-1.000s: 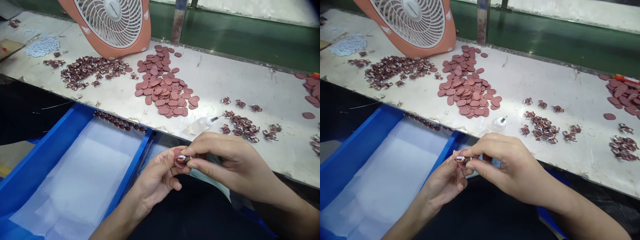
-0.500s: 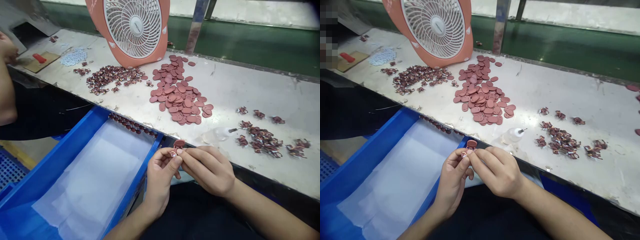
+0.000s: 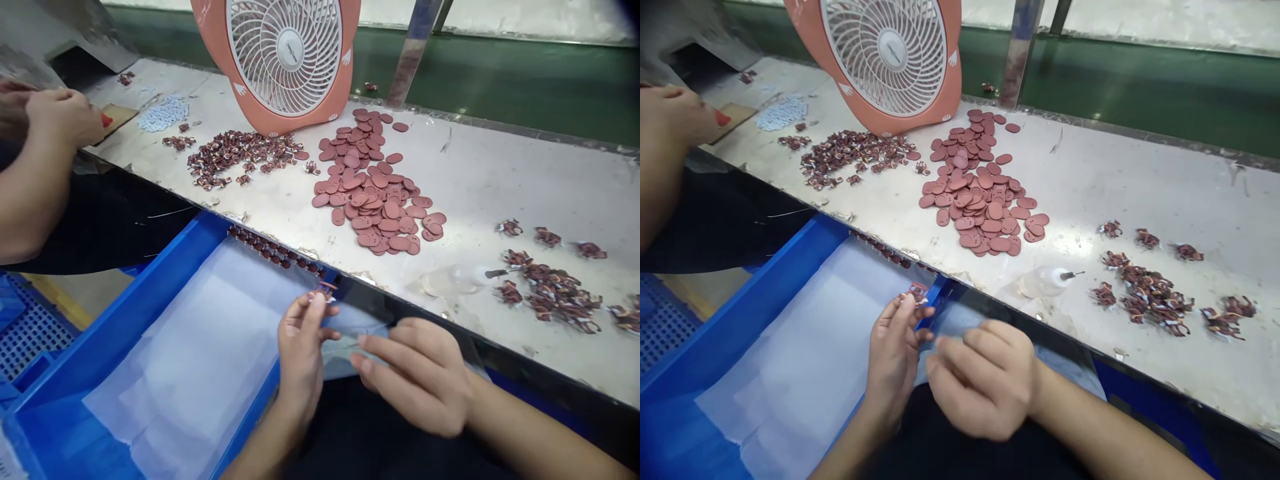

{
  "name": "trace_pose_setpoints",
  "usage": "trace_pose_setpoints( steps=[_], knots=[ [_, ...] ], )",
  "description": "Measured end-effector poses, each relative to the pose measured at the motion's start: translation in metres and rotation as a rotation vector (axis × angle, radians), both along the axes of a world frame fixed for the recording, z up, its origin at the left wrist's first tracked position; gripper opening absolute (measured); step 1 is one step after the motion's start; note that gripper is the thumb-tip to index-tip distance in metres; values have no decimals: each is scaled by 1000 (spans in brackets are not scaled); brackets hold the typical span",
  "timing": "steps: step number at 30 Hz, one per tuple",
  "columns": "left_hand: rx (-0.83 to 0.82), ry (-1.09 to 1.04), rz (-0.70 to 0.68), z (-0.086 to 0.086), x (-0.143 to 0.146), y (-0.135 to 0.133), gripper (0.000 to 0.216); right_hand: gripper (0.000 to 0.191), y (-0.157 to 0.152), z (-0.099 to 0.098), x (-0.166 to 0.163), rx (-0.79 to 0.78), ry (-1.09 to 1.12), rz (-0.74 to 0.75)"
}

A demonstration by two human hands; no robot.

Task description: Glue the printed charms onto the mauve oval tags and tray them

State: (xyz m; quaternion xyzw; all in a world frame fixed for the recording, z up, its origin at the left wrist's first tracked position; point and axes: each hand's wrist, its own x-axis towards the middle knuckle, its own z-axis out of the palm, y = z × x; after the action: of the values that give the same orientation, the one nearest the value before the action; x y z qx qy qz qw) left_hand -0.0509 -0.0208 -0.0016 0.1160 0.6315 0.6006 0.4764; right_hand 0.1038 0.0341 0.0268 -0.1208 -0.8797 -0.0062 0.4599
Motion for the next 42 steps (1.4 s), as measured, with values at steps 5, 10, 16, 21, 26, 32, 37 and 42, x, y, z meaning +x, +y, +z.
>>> trace_pose_setpoints(
  steps=[5, 10, 16, 21, 26, 32, 37, 42],
  knots=[
    [-244, 524, -65, -61, -75, 17, 30, 15, -16, -3, 29, -83, -112, 25],
    [-424, 797, -316, -114, -120, 49, 22, 7, -25, -25, 53, -132, -151, -92],
    [-600, 988, -529, -137, -125, 73, 32, 8, -29, -32, 69, -180, -159, -201],
    [-674, 1071, -593, -142, -126, 81, 34, 15, -31, -39, 78, -210, -175, -238],
    [-722, 1119, -617, -144, -125, 84, 34, 20, -31, -43, 82, -208, -176, -245],
    [-727, 1158, -630, -144, -123, 84, 34, 20, -29, -43, 84, -202, -182, -253],
    [-713, 1205, -620, -138, -121, 80, 34, 22, -28, -42, 86, -209, -180, -287],
    [-633, 1296, -578, -131, -113, 87, 36, 21, -27, -40, 90, -192, -172, -306]
  ],
)
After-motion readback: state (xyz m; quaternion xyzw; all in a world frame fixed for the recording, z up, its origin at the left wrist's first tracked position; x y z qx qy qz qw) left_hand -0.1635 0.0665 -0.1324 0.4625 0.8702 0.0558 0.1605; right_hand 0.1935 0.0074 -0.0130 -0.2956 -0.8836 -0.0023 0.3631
